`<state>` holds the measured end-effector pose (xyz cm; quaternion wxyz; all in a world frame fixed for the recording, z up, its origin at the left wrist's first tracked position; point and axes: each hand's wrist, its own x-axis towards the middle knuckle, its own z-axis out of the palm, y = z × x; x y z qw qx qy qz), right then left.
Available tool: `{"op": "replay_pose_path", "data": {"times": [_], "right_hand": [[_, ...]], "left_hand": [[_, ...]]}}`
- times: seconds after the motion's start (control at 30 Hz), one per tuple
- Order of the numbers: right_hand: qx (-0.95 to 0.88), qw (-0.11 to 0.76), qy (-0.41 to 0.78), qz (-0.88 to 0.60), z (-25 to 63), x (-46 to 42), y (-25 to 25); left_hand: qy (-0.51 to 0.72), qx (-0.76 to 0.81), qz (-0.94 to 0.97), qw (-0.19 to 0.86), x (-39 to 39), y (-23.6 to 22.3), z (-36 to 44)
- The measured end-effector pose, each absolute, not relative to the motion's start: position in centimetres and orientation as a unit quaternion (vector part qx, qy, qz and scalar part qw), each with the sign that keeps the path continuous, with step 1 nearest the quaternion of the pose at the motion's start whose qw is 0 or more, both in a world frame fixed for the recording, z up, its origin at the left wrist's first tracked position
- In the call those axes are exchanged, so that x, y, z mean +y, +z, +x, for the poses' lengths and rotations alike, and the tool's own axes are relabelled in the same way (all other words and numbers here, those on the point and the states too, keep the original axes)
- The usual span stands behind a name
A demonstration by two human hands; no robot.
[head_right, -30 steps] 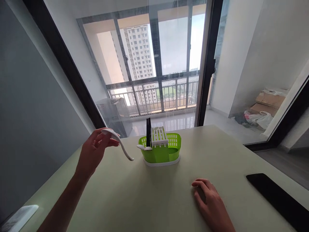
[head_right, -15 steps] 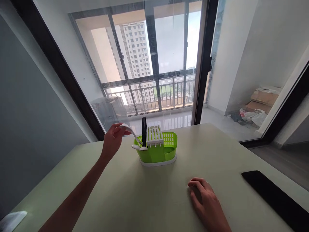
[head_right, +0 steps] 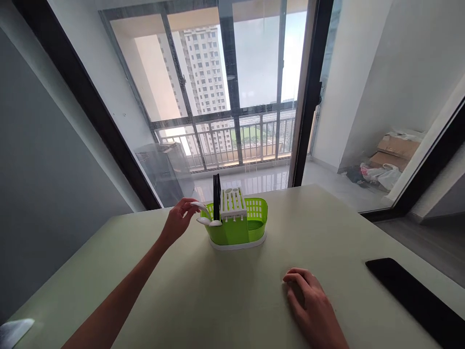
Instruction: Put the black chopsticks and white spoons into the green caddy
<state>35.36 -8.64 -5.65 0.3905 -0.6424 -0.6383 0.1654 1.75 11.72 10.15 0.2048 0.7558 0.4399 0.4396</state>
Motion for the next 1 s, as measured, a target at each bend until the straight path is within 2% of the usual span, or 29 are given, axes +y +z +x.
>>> {"op": "replay_pose_path", "data": {"times": [0.23, 0.5, 0.67, 0.9, 1.0], "right_hand": [[-0.647, 0.372, 0.157, -0.646, 35.7, -8.5, -5.9], [-0.638, 0.378, 0.152, -0.654, 35.3, -8.6, -5.4], [-0.639, 0.370, 0.164, -0.654, 35.3, -8.6, -5.3], [-0.642, 0.368, 0.177, -0.649, 35.4, -7.6, -5.5], [-0.644, 0.388, 0.147, -0.643, 34.5, -6.1, -4.8]], "left_hand": [[0.409, 0.424, 0.783, 0.201, 11.5, 9.6, 1.2], [0.413, 0.391, 0.775, 0.276, 11.3, 9.0, 1.1], [0.436, 0.391, 0.768, 0.259, 11.0, 8.5, 0.6], [0.541, 0.478, 0.627, 0.294, 8.6, 3.5, -2.5], [0.550, 0.518, 0.567, 0.327, 7.1, 1.0, -3.8]]}}
